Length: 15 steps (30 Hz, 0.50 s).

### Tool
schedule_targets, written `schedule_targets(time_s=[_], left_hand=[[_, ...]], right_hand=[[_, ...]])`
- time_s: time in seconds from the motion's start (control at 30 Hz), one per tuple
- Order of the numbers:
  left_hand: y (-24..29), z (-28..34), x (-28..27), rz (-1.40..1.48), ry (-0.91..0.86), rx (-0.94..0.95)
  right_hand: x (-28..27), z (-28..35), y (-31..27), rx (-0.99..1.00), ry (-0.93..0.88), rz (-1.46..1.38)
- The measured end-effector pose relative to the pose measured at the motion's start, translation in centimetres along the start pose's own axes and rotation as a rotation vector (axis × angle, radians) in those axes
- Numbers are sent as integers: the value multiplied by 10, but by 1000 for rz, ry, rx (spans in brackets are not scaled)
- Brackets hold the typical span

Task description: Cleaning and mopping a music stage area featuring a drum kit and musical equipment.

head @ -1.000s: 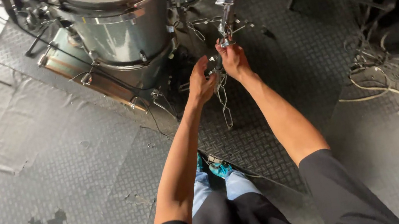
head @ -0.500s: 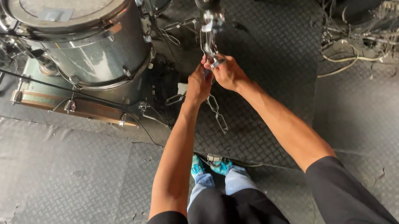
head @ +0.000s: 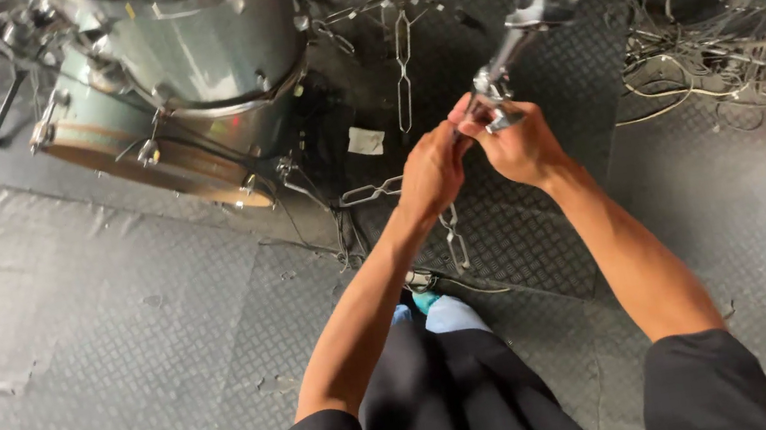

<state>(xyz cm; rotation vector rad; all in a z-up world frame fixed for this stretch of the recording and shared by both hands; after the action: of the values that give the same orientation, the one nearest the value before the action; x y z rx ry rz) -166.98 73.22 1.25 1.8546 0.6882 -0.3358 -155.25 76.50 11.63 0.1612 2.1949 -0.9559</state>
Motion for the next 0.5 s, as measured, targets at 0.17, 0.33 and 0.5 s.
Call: schedule_targets(time_s=[0.17,0.33,0.5], left_hand=[[51,54,-23,43,81,48],[101,106,-51,142,98,72],[114,159,-73,128,190,100]], right_hand=[[-15,36,-52,-66,-43,-48],[-21,79,-78,-117,-54,-43],[-27,92,-141,-207,-139,-146]])
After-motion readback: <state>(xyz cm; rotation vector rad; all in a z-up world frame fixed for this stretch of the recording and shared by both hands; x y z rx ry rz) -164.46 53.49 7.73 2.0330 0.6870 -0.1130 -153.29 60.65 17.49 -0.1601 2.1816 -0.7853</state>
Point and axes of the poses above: each hand's wrist, its own z-axis away from the middle knuckle, its own x-axis out of the palm, y = z × x, the point moved 4 cm from there along -z, towards the middle knuckle, and after that the axes turned 3 degrees about z, right-handed, at the moved point
